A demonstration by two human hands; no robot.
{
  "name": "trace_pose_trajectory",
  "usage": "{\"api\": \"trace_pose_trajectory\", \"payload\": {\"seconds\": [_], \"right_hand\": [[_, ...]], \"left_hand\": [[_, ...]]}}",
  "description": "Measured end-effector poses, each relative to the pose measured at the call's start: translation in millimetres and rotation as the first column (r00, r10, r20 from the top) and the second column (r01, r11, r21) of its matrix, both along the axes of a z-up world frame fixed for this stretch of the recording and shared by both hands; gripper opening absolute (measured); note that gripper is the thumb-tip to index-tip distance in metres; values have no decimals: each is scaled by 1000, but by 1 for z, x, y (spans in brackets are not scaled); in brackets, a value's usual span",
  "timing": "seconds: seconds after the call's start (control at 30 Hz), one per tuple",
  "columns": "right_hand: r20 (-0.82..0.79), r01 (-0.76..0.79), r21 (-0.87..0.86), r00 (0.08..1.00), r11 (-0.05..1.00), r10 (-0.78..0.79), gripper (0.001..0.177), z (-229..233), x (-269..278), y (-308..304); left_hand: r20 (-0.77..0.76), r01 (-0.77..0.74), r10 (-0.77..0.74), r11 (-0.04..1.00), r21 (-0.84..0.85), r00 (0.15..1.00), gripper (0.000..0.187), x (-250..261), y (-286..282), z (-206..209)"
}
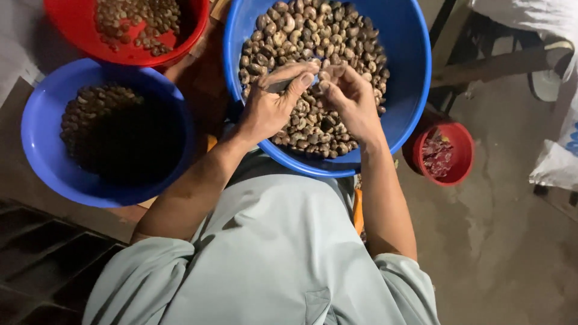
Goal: Manually peeling the skins off cashew nuts using a small specialized tool in a processing facility.
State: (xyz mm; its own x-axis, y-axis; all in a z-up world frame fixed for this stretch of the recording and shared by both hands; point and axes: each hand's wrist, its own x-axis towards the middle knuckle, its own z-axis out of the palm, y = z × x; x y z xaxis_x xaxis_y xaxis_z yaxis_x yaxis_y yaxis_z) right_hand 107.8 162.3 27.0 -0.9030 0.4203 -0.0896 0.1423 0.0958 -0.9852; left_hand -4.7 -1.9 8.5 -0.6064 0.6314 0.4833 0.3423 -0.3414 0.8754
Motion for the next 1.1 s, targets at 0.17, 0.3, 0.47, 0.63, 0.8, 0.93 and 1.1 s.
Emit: {"api": "trace_pose_trajectory", "payload": {"seconds": [0.17, 0.3, 0.47, 0.63, 0.8, 0.93, 1.1], "right_hand": [[-263, -36, -32, 965, 999, 27, 23, -32, 15, 4], [-334, -24, -48, 943, 999, 7, 25, -33, 17, 4], [-360, -47, -24, 932, 999, 35, 26, -38, 17, 2], [-384, -42, -5, 923, 999, 37, 25, -38, 16, -1], [-372, -12, -8, 928, 1000, 9, 23, -36, 18, -2], [-388, -6, -9, 922, 1000, 2, 20, -37, 17, -2], [-386, 10, 4, 922, 1000, -8, 15, -37, 18, -4]], "left_hand": [[6, 74, -75, 992, 105, 997, 23, -1, 3, -1], [43, 161, -165, 984, 77, 985, 29, 1, 1, 4], [35, 180, -182, 982, 65, 983, 28, 3, -1, 7], [45, 218, -224, 970, 108, 974, 29, 0, -1, 2], [13, 154, -156, 983, 105, 988, 23, 3, 1, -3], [-34, 153, -151, 983, 97, 988, 21, 5, 1, 4], [45, 166, -171, 982, 91, 984, 25, 5, -3, 6]]}}
